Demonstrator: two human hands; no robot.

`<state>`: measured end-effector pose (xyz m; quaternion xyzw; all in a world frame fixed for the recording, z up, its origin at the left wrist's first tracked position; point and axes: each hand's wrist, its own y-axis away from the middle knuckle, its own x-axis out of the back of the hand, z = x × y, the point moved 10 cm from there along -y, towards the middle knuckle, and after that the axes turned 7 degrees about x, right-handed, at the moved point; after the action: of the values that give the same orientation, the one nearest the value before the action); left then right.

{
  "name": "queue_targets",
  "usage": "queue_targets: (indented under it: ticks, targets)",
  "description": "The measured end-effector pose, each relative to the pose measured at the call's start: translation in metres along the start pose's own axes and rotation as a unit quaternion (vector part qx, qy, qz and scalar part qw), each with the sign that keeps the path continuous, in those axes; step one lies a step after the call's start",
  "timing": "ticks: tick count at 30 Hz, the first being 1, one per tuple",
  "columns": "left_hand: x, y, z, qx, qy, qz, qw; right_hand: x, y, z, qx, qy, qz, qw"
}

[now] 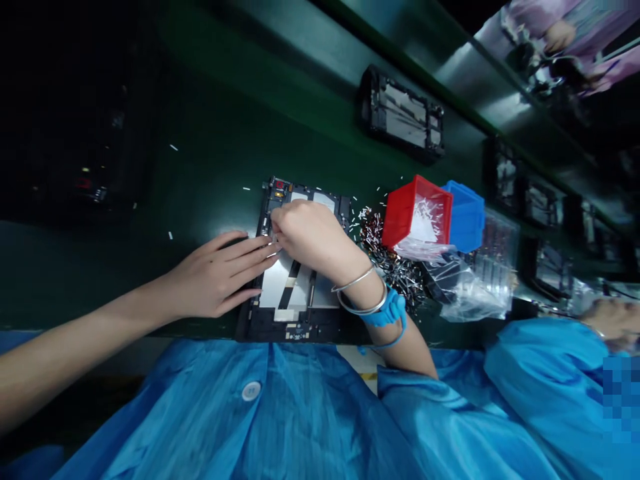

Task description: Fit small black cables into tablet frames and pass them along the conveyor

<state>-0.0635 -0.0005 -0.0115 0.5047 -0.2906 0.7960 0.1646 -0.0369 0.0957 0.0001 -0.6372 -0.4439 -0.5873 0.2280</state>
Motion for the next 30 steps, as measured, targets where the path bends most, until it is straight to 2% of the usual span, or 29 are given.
queue_targets:
  ticks: [2,4,6,7,9,13,16,19,21,24,25,27,30]
  targets:
    - [0.003,0.0,0.0,-0.002,-0.001,0.012,1.0,0.024,0.012,0.02,-0.05,0.009,0.108,0.993]
    - [0.005,0.0,0.002,-0.008,-0.002,0.019,1.0,0.052,0.039,0.051,-0.156,0.045,0.245,0.956]
    - [0.006,-0.001,0.004,-0.013,-0.007,0.022,1.0,0.063,0.065,0.075,-0.24,0.076,0.31,0.917]
    - [0.007,-0.002,0.004,-0.014,-0.012,0.024,1.0,0.061,0.072,0.081,-0.255,0.069,0.313,0.912]
    - [0.008,-0.005,0.005,-0.011,-0.027,0.027,0.999,0.047,0.072,0.087,-0.247,0.009,0.29,0.925]
    - [0.007,-0.015,0.004,-0.011,-0.049,0.034,0.998,0.023,0.069,0.08,-0.231,-0.085,0.276,0.929]
    - [0.006,-0.024,-0.004,0.0,-0.042,0.03,0.999,0.017,0.076,0.072,-0.216,-0.097,0.286,0.929]
    - [0.012,-0.028,-0.016,0.034,0.004,0.033,0.999,0.016,0.098,0.069,-0.204,-0.102,0.303,0.925]
    - [0.022,-0.023,-0.025,0.083,0.071,0.061,0.992,0.013,0.121,0.068,-0.228,-0.068,0.312,0.92]
    - [0.032,0.005,-0.035,0.222,0.133,0.128,0.957,-0.007,0.154,0.064,-0.301,0.007,0.277,0.913]
    - [0.03,0.017,-0.032,0.264,0.129,0.135,0.946,-0.018,0.16,0.06,-0.317,0.014,0.249,0.915]
    - [0.017,0.036,-0.015,0.312,0.113,0.111,0.937,-0.04,0.164,0.049,-0.323,-0.011,0.2,0.925]
    - [0.003,0.054,0.006,0.36,0.159,0.081,0.916,-0.054,0.163,0.036,-0.325,-0.075,0.193,0.923]
